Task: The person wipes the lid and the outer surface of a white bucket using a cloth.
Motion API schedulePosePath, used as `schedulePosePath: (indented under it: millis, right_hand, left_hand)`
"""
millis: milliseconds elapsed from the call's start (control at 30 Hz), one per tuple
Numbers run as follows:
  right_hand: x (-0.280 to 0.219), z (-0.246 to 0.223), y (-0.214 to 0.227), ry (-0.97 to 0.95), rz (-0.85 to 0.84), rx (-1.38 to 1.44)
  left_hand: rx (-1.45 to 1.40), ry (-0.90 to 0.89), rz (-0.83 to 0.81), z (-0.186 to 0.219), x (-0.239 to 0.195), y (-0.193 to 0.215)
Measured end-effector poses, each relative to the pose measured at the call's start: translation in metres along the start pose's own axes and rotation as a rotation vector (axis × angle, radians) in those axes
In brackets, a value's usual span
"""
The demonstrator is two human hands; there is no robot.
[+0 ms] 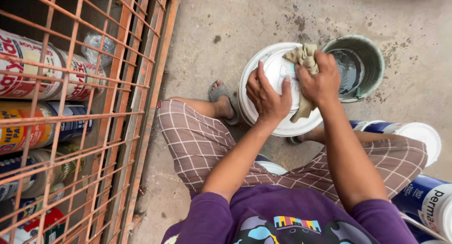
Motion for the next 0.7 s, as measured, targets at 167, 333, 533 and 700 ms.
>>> schedulePosePath:
  millis: [167,333,533,700]
  right_hand:
    - [-0.047,0.004,0.017,-0.024,0.063,-0.177]
    - [-0.044,0.022,0.040,-0.188,0.003,0.079]
    - [-0.033,0.035,0.004,-0.499,-0.054,0.340]
    - [-0.077,0.024,0.031,-0.681,-0.201,0.637]
  left_hand:
    - [-0.058,-0.153,-0.220,-0.029,0.035,-0.008]
    - [-0.022,-0.464,-0.310,-0.021,0.040,0.006]
    - [-0.012,-0.772,-0.580,0.002,0.016,0.017]
    - [0.082,-0.732,-0.512,0.003,0.014,0.008]
Point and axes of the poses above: each hand's wrist, its own x-axis towards the middle knuckle, its own y-axis out of the back of the hand, z = x × y, the point moved 2 cm from there along x, towards the middle knuckle, and after that the axes turned 4 degrees about x, right-handed, at the moved point
